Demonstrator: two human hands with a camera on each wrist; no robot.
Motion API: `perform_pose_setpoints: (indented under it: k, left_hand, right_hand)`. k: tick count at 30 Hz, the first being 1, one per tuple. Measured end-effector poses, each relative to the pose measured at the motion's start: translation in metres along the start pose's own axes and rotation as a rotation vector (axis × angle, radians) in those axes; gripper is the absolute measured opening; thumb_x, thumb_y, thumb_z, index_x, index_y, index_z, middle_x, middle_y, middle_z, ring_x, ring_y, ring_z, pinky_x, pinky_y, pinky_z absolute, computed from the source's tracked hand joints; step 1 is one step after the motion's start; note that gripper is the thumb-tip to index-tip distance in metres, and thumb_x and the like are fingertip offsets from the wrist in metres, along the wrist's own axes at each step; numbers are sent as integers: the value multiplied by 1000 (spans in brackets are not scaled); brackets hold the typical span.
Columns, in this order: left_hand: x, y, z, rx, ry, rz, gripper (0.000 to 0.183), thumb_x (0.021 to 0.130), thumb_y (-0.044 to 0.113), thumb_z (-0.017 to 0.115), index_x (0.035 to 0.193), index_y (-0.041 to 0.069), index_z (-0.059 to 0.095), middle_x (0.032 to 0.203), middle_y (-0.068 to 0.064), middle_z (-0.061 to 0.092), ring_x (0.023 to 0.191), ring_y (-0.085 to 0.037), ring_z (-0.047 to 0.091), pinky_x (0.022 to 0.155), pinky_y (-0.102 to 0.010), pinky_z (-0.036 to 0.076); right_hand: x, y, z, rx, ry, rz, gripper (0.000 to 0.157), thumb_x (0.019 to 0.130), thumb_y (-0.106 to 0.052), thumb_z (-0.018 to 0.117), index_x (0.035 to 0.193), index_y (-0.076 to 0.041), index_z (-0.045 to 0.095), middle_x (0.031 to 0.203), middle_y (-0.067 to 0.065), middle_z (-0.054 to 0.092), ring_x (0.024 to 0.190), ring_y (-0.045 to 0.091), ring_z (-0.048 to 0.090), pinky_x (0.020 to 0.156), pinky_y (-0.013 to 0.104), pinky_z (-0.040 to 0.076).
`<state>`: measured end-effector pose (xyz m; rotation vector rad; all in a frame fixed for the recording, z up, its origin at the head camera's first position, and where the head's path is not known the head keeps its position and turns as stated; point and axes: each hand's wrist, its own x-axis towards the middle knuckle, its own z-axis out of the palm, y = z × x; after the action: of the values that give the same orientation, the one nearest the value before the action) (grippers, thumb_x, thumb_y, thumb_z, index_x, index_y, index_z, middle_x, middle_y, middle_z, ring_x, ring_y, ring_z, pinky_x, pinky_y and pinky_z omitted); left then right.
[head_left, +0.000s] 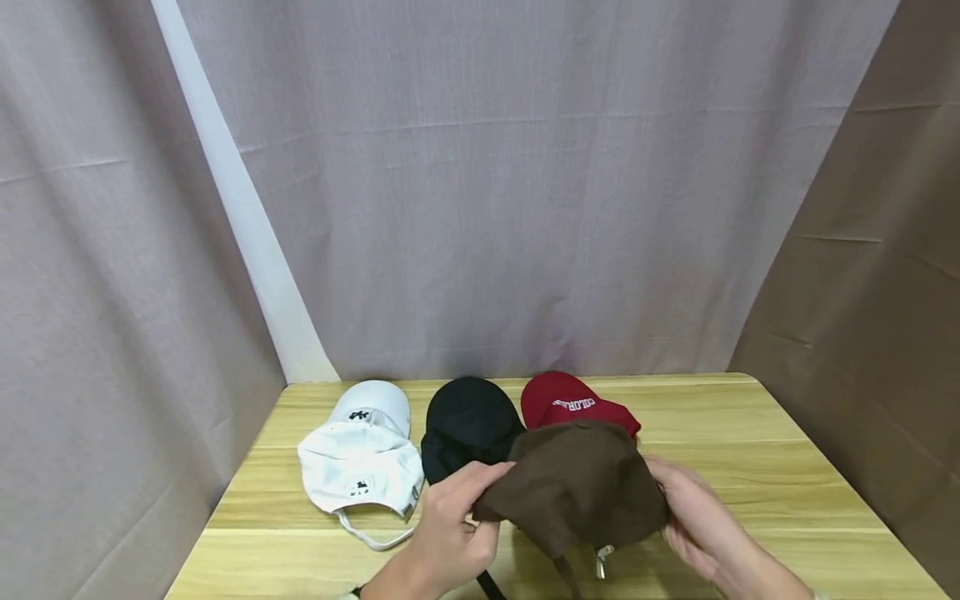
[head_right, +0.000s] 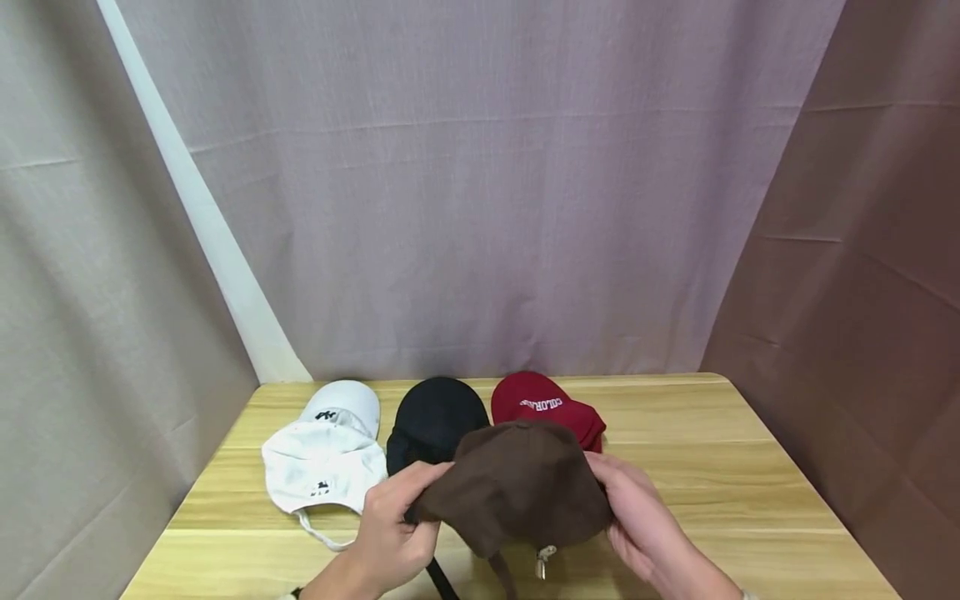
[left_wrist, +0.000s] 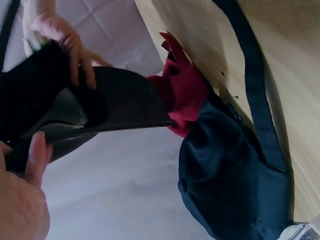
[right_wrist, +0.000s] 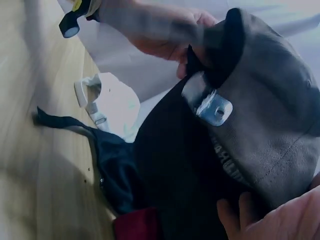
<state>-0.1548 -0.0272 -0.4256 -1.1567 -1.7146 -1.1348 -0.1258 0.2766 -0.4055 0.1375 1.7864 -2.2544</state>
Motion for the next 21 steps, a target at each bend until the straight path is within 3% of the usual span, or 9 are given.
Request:
perform_pose_setpoints:
  k: [5,9,11,15,18,21]
  left_hand:
    - [7,0,-3,-61,44,226,47,66,-15,61,110,-5,74,88,-9,75,77,-7,71,72,-15,59]
    - [16,2,-6,-58,71,326,29,82,-5,60,108,-11,73,91,-15,74,79,-12,73,74,-18,61]
    - [16,3,-7,-67,61,285,28,90,3,65,113,-12,70,98,-16,73,84,-15,73,76,-17,61]
    - [12,-1,-2,-119,-17,54,41,93,5,74,131,-5,64,122,-19,69,109,-24,73,91,-19,61]
    - [9,-11,4,-103,-99,-72,54,88,-8,70,140,4,61,139,-18,63,128,-29,67,105,-25,58]
    - [4,-27,9,-49,-205,-106,60,82,-12,65,138,9,62,150,-18,58,141,-32,61,111,-33,56]
  right_hand:
    - [-6,-8,4,-64,-52,-42,22,116,-22,41,129,-14,57,117,-9,71,103,4,71,89,26,62]
    - [-10,-12,7,-48,-53,-168,25,113,-10,45,135,-18,53,124,-12,74,106,4,72,83,26,63]
    - [-10,-15,8,-9,-42,-261,37,109,1,47,140,-20,51,133,-14,72,110,5,73,80,26,64]
    - [-6,-21,7,99,-29,-376,57,103,12,47,148,-21,38,143,-16,66,118,8,72,81,24,63]
    - [-1,-26,2,145,-25,-340,50,108,5,46,149,-19,30,138,-11,68,119,9,72,87,25,63]
    - [7,-28,-3,115,-9,-253,42,113,-9,47,152,-13,32,133,-9,69,119,7,71,94,25,62]
